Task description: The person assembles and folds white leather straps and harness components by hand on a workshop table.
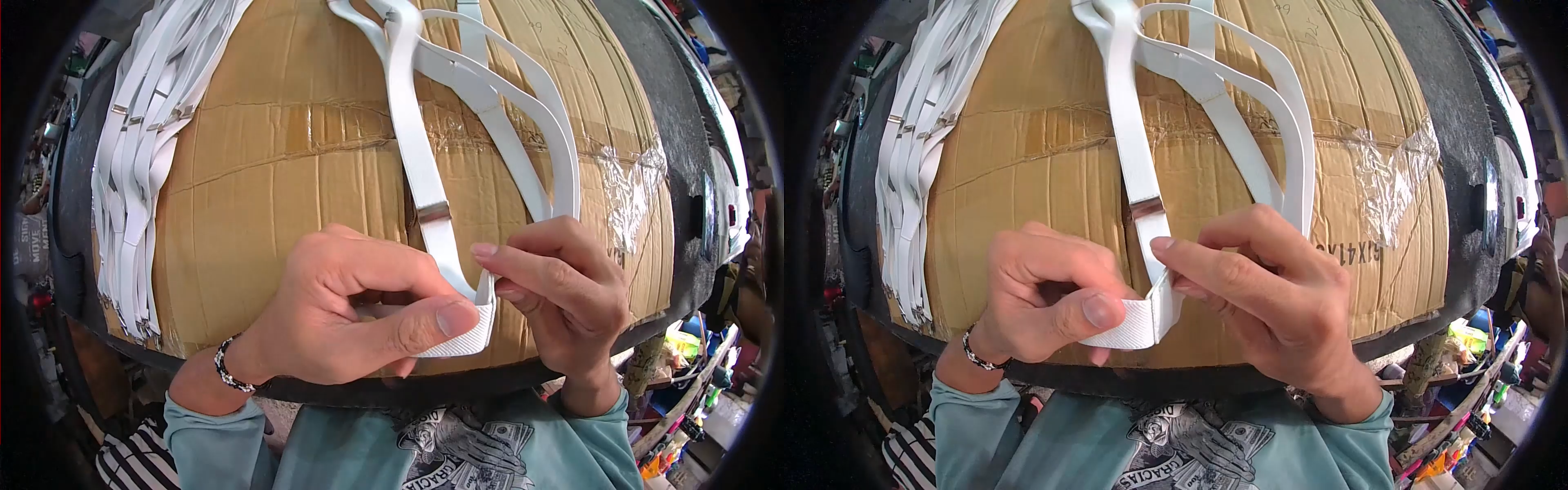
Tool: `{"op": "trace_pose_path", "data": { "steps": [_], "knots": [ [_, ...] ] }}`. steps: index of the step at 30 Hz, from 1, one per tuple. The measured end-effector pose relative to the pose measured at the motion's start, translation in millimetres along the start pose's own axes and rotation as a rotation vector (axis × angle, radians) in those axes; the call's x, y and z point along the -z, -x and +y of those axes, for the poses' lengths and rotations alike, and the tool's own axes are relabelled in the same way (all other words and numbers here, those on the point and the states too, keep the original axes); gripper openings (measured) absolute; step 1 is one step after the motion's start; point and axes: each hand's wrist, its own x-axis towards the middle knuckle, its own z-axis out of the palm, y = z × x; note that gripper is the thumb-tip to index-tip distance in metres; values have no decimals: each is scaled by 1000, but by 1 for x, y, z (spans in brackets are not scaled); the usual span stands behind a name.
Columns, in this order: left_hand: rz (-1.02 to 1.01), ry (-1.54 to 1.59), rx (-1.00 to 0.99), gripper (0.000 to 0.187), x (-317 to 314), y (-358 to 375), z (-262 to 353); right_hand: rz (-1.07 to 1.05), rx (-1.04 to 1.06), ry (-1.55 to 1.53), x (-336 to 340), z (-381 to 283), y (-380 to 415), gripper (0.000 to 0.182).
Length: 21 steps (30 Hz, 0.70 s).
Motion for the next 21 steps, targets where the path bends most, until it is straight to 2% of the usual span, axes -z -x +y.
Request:
{"op": "trace_pose_path", "data": {
  "steps": [8,11,14,18,21],
  "knots": [
    [1,-59,-82,22,3,-1,-4,7,57,16,-5,0,2,32],
    [65,145,15,22,0,0,-5,44,64,99,-2,0,8,33],
    [65,253,42,23,4,-2,-6,-26,68,86,10,-11,6,43],
    [102,290,149,30,9,-4,-2,35,120,171,-2,-9,4,50],
    [146,232,187,34,8,-7,1,105,167,171,-9,3,6,43]
  ]
}}
